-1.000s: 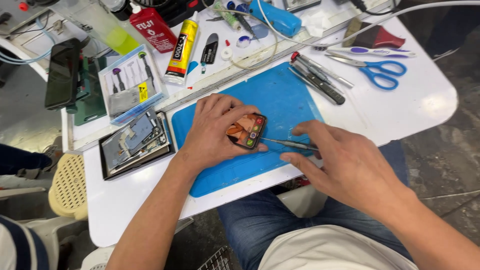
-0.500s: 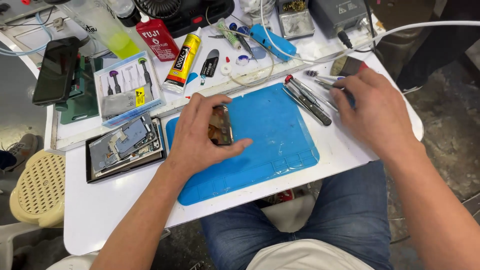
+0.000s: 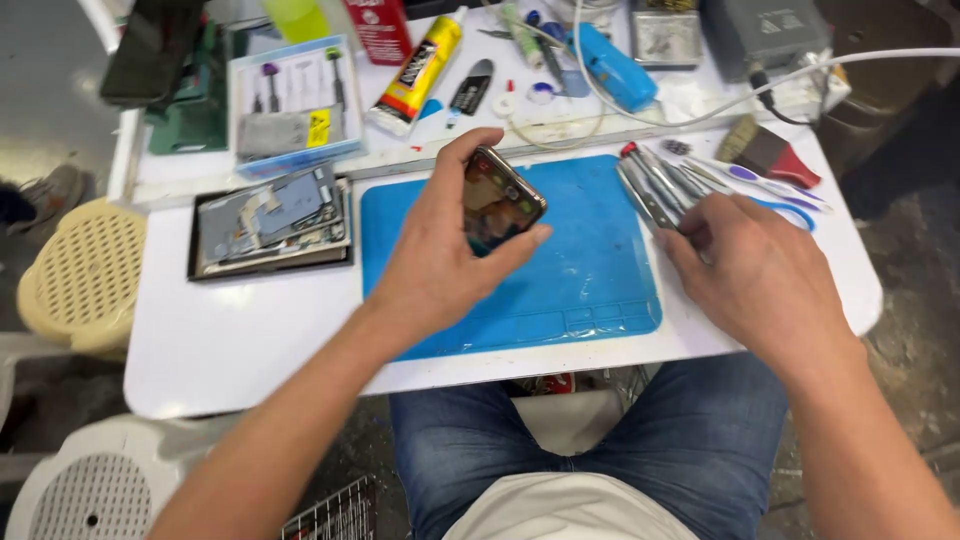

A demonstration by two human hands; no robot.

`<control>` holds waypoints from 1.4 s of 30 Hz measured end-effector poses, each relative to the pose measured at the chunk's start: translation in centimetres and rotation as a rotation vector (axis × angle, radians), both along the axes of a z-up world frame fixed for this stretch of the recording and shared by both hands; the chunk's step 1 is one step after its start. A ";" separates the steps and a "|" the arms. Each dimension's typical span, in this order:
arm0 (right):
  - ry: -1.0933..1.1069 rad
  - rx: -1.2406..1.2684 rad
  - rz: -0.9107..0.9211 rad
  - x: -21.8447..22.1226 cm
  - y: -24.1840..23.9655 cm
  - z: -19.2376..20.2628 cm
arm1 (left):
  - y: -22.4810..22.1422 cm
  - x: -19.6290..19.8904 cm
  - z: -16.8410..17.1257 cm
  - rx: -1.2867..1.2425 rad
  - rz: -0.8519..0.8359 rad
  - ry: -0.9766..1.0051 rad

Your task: Technician disassembling and repairing a mobile phone, involving unscrewing, applying solvent, and prying components.

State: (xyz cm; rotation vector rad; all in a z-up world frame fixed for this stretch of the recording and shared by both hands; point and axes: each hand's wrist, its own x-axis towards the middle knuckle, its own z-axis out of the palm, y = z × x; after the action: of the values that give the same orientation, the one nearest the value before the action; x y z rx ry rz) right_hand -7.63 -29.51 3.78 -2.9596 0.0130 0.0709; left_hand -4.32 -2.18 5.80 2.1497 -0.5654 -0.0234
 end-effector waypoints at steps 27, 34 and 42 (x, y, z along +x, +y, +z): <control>-0.202 0.568 0.034 -1.0 3.8 0.8 | -2.6 -2.2 -4.6 -0.394 0.201 -0.284; -0.662 1.187 0.232 -2.0 7.4 1.5 | -2.6 -2.3 -6.0 -0.169 0.231 -0.525; -0.732 1.210 0.332 -1.7 8.2 -0.3 | -2.5 -2.4 -6.1 -0.164 0.234 -0.535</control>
State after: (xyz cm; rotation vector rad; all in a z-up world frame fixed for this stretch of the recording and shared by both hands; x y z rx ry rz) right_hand -9.30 -21.35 3.51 -1.6191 -0.4409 -0.6885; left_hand -6.68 -4.67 -0.35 2.0429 -0.5857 0.7198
